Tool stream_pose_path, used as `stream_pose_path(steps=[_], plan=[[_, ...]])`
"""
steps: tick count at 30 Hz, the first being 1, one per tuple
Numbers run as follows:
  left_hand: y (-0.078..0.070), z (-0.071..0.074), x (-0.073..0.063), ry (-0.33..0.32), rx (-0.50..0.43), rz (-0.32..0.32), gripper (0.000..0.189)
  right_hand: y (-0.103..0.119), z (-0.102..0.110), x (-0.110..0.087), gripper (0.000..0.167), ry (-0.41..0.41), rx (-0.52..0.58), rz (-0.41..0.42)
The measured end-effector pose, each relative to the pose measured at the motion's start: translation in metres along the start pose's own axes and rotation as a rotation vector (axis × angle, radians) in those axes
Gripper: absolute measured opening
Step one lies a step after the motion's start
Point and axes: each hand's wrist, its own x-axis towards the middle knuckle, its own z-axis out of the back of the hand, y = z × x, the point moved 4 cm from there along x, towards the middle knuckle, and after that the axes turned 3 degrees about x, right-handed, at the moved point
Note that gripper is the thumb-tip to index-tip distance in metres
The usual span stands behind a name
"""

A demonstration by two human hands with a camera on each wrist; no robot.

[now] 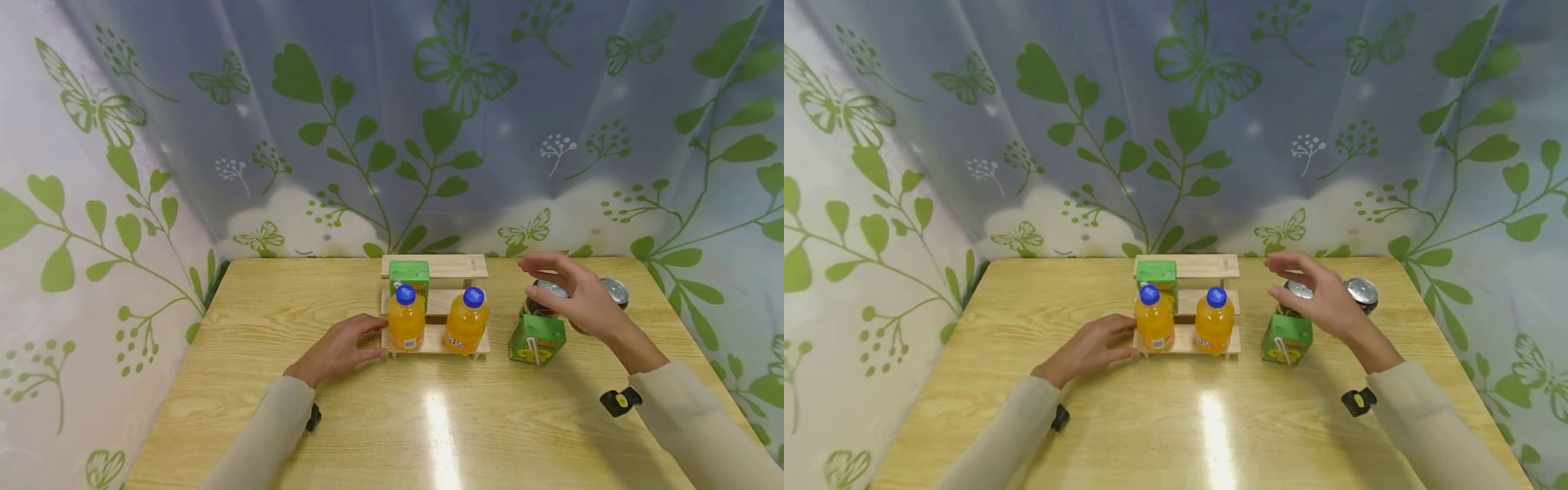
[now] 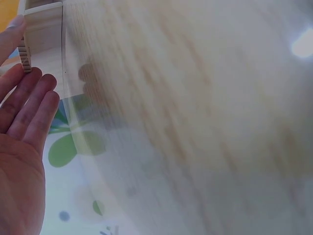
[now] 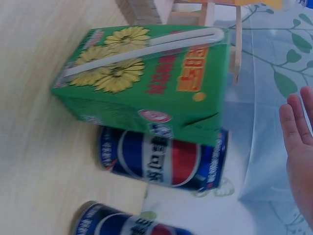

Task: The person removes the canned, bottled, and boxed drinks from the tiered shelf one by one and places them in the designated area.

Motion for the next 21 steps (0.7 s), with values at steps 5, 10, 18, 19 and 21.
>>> stream_pose_path(steps=[5,10,18,19,21], plan=[[-0.001,-0.001,0.002,0.005,-0.009,-0.012,0.057,0.010,-0.003,0.013,0.048,0.033,-0.014,0.012],[-0.003,-0.001,0.001,0.012,-0.013,-0.002,0.057,0.017,-0.008,0.025,0.050,0.068,-0.030,-0.045],[-0.001,0.000,0.000,0.005,0.004,-0.002,0.057,0.029,-0.017,0.048,0.051,0.108,-0.080,-0.005],[-0.001,0.000,0.000,0.004,0.006,-0.003,0.057,0.031,-0.018,0.050,0.051,0.111,-0.081,-0.002],[0.000,0.001,0.000,0.002,0.009,-0.005,0.057,0.034,-0.021,0.056,0.051,0.120,-0.080,0.002]])
